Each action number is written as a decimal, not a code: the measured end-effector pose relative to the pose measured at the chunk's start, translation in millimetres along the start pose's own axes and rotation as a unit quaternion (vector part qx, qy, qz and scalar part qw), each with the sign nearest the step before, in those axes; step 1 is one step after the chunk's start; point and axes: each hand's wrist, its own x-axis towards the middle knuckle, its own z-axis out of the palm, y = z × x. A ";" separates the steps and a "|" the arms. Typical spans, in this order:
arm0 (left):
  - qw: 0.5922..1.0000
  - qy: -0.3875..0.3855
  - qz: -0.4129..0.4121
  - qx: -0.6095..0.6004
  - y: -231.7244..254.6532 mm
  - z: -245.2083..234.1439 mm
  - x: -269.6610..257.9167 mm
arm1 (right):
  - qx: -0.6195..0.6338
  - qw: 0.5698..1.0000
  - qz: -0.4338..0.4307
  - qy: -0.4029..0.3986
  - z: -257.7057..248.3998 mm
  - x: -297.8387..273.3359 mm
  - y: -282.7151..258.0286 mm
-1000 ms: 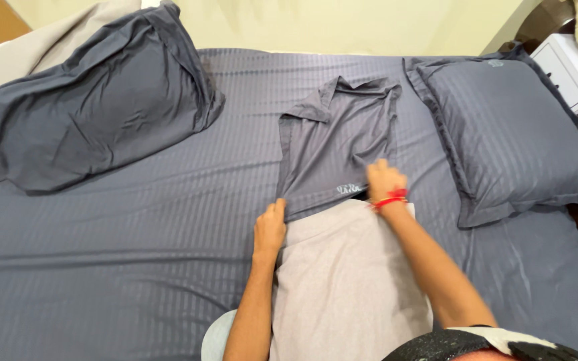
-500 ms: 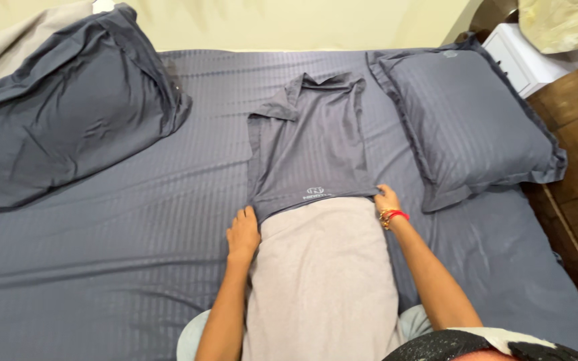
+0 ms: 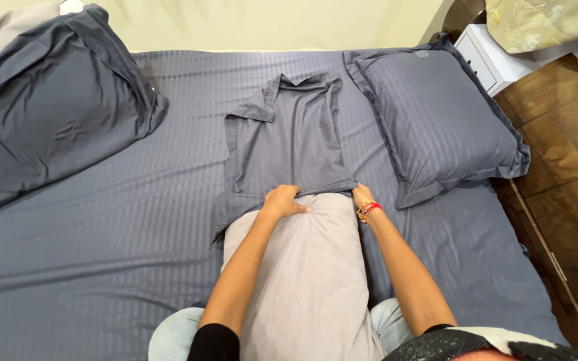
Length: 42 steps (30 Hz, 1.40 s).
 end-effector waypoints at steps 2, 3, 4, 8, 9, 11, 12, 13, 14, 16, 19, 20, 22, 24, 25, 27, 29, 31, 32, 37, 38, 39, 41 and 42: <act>0.999 0.024 0.010 -0.031 -13.8 12.5 1.3 | 0.029 0.999 0.023 -0.037 -3.4 1.2 -1.8; 0.998 0.036 0.015 -0.046 -18.4 16.2 2.1 | 0.029 0.998 0.021 -0.054 -4.6 2.2 -3.4; 0.997 0.051 0.042 -0.046 -21.7 17.2 3.1 | 0.031 0.997 0.020 -0.072 -4.1 2.0 -3.4; 0.986 0.114 0.117 -0.032 -6.5 8.2 -4.9 | -0.197 0.976 -0.098 -0.003 -12.6 -5.4 -4.0; 0.983 0.131 0.128 -0.026 2.6 4.6 -10.0 | -0.301 0.943 -0.133 0.037 -20.2 -9.1 -4.1; 0.976 0.163 0.144 -0.020 17.2 -4.0 -22.5 | -0.424 0.872 -0.232 0.084 -28.3 -24.9 -14.7; 0.972 0.179 0.149 -0.017 21.5 -7.9 -29.7 | -0.458 0.832 -0.297 0.099 -29.0 -32.3 -17.9; 0.969 0.199 0.148 -0.012 24.9 -11.2 -34.8 | -0.480 0.784 -0.380 0.105 -28.8 -38.7 -18.5; 0.965 0.217 0.147 -0.007 27.3 -13.0 -38.4 | -0.479 0.783 -0.385 0.100 -26.1 -41.7 -17.3; 0.954 0.259 0.152 0.011 27.1 -12.4 -41.8 | -0.479 0.779 -0.394 0.091 -20.6 -41.4 -11.7; 0.931 0.324 0.161 0.046 14.0 -4.1 -46.6 | -0.413 0.854 -0.315 -0.033 -10.6 -43.7 -0.3; 0.925 0.341 0.159 0.057 6.6 -1.2 -49.9 | -0.414 0.860 -0.297 -0.027 -11.0 -48.7 -0.4; 0.914 0.367 0.152 0.078 -2.6 6.4 -53.8 | -0.419 0.870 -0.260 -0.016 -14.4 -62.4 -9.1; 0.907 0.384 0.142 0.098 -6.5 13.0 -56.5 | -0.395 0.876 -0.274 0.033 -11.7 -90.8 -25.7; 0.907 0.385 0.140 0.103 -9.0 13.1 -56.2 | -0.382 0.879 -0.280 0.058 -9.8 -108.1 -35.5; 0.906 0.386 0.135 0.110 -11.6 13.8 -57.2 | -0.408 0.822 -0.386 0.097 -1.7 -142.8 -52.6; 0.901 0.381 0.164 0.125 -13.1 13.5 -64.9 | -0.437 0.759 -0.467 0.125 4.2 -159.9 -68.7; 0.892 0.374 0.205 0.153 -11.0 15.3 -72.6 | -0.470 0.694 -0.525 0.144 5.9 -159.5 -75.5; 0.886 0.364 0.229 0.176 -12.5 17.4 -82.2 | -0.470 0.709 -0.513 0.117 7.0 -159.5 -71.9; 0.858 0.388 0.243 0.231 -53.5 3.3 -116.2 | -0.452 0.759 -0.467 -0.028 -5.3 -152.5 -58.9; 0.870 0.380 0.198 0.245 -67.8 0.2 -119.8 | -0.432 0.793 -0.430 -0.020 -4.6 -153.6 -56.5; 0.880 0.370 0.152 0.258 -81.1 -0.8 -122.0 | -0.410 0.824 -0.391 -0.012 -3.2 -155.2 -53.0; 0.879 0.403 0.035 0.251 -107.2 -2.3 -124.0 | -0.395 0.856 -0.334 0.010 3.7 -152.9 -43.2; 0.879 0.420 -0.017 0.225 -119.2 -1.6 -123.4 | -0.405 0.857 -0.319 0.023 6.2 -147.6 -36.2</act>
